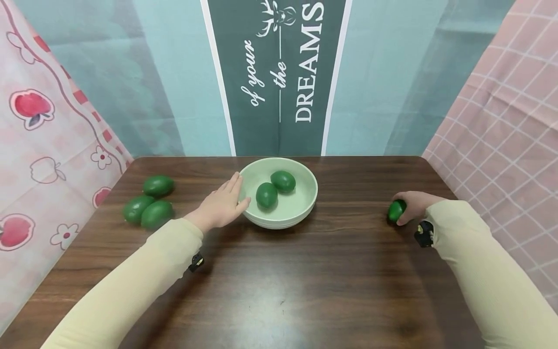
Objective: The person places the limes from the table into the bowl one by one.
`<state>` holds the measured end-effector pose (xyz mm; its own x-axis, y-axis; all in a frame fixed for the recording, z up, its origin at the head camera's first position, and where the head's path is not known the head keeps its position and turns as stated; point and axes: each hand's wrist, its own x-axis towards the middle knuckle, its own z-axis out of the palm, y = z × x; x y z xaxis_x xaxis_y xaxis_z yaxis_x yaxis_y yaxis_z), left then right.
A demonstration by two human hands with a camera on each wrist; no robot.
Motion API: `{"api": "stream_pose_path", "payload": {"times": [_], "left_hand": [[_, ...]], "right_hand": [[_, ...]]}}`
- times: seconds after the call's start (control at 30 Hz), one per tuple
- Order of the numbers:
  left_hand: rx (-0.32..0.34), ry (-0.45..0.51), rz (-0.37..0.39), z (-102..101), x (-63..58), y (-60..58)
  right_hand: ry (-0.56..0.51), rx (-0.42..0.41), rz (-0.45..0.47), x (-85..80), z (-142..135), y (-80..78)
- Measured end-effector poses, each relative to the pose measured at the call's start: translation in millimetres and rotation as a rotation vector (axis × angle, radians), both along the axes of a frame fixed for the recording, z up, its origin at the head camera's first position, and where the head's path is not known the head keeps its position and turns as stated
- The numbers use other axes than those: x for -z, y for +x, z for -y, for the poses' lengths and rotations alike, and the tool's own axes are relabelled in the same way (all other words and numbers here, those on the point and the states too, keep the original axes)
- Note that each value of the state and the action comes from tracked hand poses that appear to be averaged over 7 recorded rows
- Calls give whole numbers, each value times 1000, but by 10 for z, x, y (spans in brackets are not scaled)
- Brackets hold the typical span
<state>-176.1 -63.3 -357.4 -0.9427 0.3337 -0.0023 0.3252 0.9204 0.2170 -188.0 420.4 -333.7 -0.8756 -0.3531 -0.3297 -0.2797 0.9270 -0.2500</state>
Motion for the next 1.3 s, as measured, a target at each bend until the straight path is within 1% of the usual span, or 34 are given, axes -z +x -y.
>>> {"api": "stream_pose_path", "payload": {"times": [0.17,0.27,0.57,0.83,1.03,1.2,1.3], "left_hand": [[8,-4,-11,-3,-12,-2],[11,-8,-4,-3,-17,-2],[7,-7,-2,10,-20,3],[7,-5,-7,15,-17,2],[7,0,-15,19,-9,3],[8,1,-18,20,-10,4],[11,-2,-22,20,-7,-1]], "right_hand": [[19,-9,-27,-88,20,-10],[26,-18,-50,-118,31,-21],[20,-5,-83,-214,92,-27],[43,-6,-143,-328,120,-9],[63,-13,-177,-451,150,18],[57,3,-182,-602,198,26],[54,-5,-186,-689,231,35]]}}
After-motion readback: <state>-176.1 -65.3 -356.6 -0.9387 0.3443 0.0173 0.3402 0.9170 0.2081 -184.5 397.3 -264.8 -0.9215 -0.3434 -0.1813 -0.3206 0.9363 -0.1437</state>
